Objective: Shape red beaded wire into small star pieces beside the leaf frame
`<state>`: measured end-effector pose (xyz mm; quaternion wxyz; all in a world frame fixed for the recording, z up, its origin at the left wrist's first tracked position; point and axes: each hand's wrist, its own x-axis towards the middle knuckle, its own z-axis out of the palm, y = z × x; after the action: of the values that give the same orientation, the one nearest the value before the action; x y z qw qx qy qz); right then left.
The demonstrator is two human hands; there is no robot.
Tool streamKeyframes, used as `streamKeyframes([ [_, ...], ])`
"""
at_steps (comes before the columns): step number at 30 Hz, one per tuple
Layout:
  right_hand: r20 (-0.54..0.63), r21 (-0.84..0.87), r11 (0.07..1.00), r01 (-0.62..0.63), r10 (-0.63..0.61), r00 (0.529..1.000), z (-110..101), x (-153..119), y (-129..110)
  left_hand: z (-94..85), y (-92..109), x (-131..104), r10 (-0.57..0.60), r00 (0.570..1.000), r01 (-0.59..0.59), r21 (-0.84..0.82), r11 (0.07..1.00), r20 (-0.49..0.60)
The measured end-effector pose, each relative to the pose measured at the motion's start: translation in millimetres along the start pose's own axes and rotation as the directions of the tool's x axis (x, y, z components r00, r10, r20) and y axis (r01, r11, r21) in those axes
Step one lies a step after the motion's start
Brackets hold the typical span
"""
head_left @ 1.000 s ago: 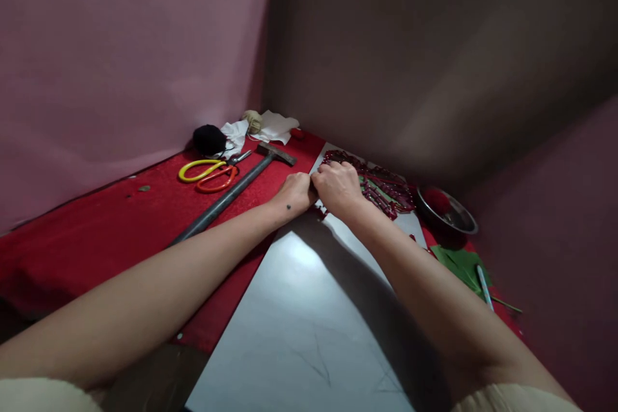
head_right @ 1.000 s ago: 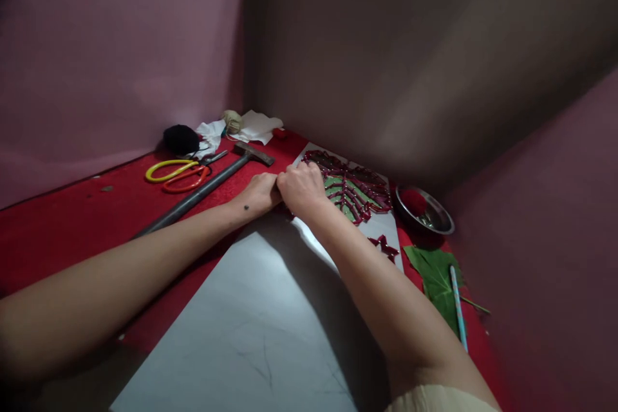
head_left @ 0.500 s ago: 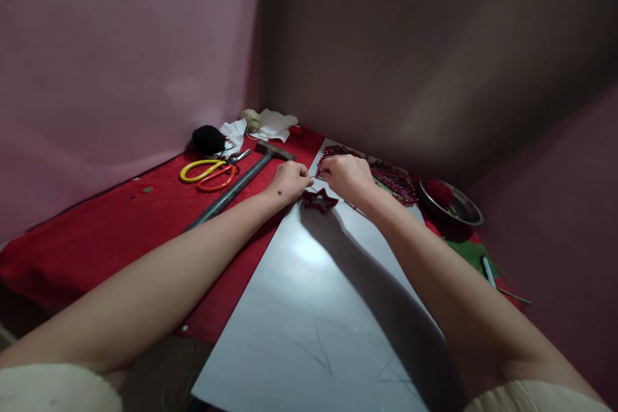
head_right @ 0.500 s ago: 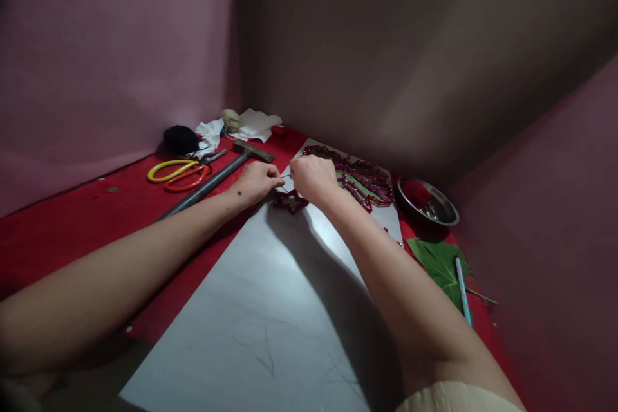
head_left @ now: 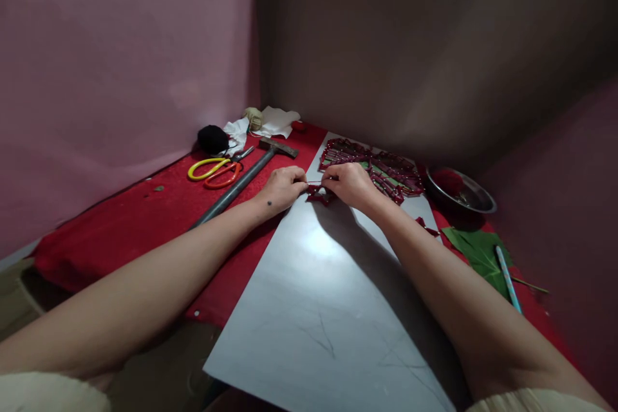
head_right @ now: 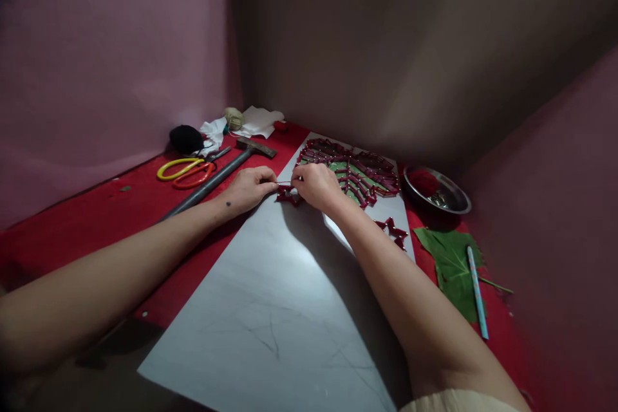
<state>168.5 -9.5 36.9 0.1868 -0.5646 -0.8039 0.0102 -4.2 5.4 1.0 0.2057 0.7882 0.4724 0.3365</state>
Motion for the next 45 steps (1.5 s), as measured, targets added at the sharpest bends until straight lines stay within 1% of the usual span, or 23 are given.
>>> streamKeyframes([
  [2, 0.003, 0.025, 1.000, -0.016, 0.015, 1.000, -1, -3, 2, 1.4, 0, -2, 0.089, 0.996, -0.087, 0.052, 0.995, -0.029],
  [4, 0.002, 0.043, 0.999, -0.031, 0.031, 1.000, -2, -5, 3, 2.2, 1, -4, 0.137, 0.989, -0.130, 0.118, 0.984, -0.051],
  [8, -0.021, 0.051, 0.998, -0.047, 0.049, 0.999, -1, -10, 4, 1.8, 3, -2, 0.169, 0.985, -0.160, 0.225, 0.961, -0.022],
  [12, -0.017, 0.033, 0.998, -0.049, 0.050, 0.999, -1, -12, 2, 1.6, 1, 0, 0.191, 0.981, -0.189, 0.251, 0.949, 0.016],
  [15, -0.019, -0.006, 0.998, -0.064, 0.064, 0.998, -1, -13, 3, 2.0, -1, 0, 0.255, 0.967, -0.251, 0.291, 0.923, 0.026],
  [17, -0.035, -0.029, 0.998, -0.060, 0.059, 0.998, -2, -13, 4, 1.5, 0, -2, 0.335, 0.941, -0.329, 0.385, 0.863, 0.052],
  [19, -0.048, -0.044, 0.997, -0.060, 0.058, 0.997, -2, -13, 7, -0.2, 4, -3, 0.424, 0.896, -0.426, 0.520, 0.740, 0.130],
  [21, -0.058, -0.049, 0.996, -0.077, 0.074, 0.996, -3, -13, 9, -3.4, 10, -2, 0.498, 0.827, -0.541, 0.607, 0.582, 0.260],
  [22, -0.062, -0.046, 0.995, -0.091, 0.088, 0.994, -4, -12, 10, -5.3, 14, -1, 0.520, 0.788, -0.598, 0.613, 0.516, 0.331],
  [23, -0.063, -0.039, 0.994, -0.105, 0.102, 0.993, -4, -12, 11, -7.4, 16, 2, 0.530, 0.752, -0.646, 0.598, 0.475, 0.391],
  [24, -0.064, -0.031, 0.993, -0.116, 0.114, 0.991, -5, -12, 11, -9.5, 18, 6, 0.527, 0.728, -0.678, 0.571, 0.463, 0.437],
  [26, -0.071, -0.016, 0.992, -0.127, 0.126, 0.990, -6, -11, 13, -13.3, 20, 16, 0.495, 0.720, -0.694, 0.506, 0.512, 0.487],
  [27, -0.077, -0.011, 0.992, -0.129, 0.127, 0.989, -6, -11, 14, -14.6, 19, 23, 0.466, 0.726, -0.685, 0.467, 0.559, 0.506],
  [28, -0.085, -0.006, 0.991, -0.131, 0.130, 0.988, -7, -11, 14, -15.5, 18, 29, 0.426, 0.745, -0.653, 0.431, 0.623, 0.512],
  [31, -0.110, 0.014, 0.991, -0.137, 0.137, 0.984, -8, -10, 15, -15.3, 13, 46, 0.337, 0.793, -0.511, 0.253, 0.821, 0.509],
  [32, -0.115, 0.016, 0.990, -0.137, 0.138, 0.984, -8, -10, 15, -14.4, 12, 49, 0.277, 0.828, -0.414, 0.199, 0.888, 0.487],
  [34, -0.120, 0.005, 0.991, -0.136, 0.136, 0.983, -6, -9, 13, -12.4, 11, 52, 0.092, 0.895, -0.151, 0.101, 0.983, 0.436],
  [35, -0.118, -0.009, 0.991, -0.134, 0.132, 0.984, -5, -9, 12, -11.4, 11, 52, -0.014, 0.916, -0.010, 0.060, 0.998, 0.402],
  [36, -0.113, -0.025, 0.991, -0.132, 0.129, 0.985, -3, -8, 11, -10.5, 11, 50, -0.111, 0.922, 0.111, 0.022, 0.994, 0.371],
  [37, -0.104, -0.041, 0.991, -0.130, 0.125, 0.987, -2, -8, 9, -9.8, 10, 49, -0.182, 0.921, 0.198, -0.012, 0.980, 0.344],
  [38, -0.090, -0.055, 0.990, -0.128, 0.123, 0.988, 0, -7, 8, -9.1, 10, 46, -0.226, 0.921, 0.251, -0.038, 0.967, 0.316],
  [42, -0.040, -0.074, 0.990, -0.120, 0.117, 0.992, 6, -7, 8, -4.9, 7, 35, -0.280, 0.931, 0.303, -0.069, 0.950, 0.232],
  [45, -0.085, -0.038, 0.996, -0.078, 0.075, 0.994, 8, -9, 10, 1.9, 7, 25, -0.368, 0.915, 0.389, -0.122, 0.913, 0.162],
])
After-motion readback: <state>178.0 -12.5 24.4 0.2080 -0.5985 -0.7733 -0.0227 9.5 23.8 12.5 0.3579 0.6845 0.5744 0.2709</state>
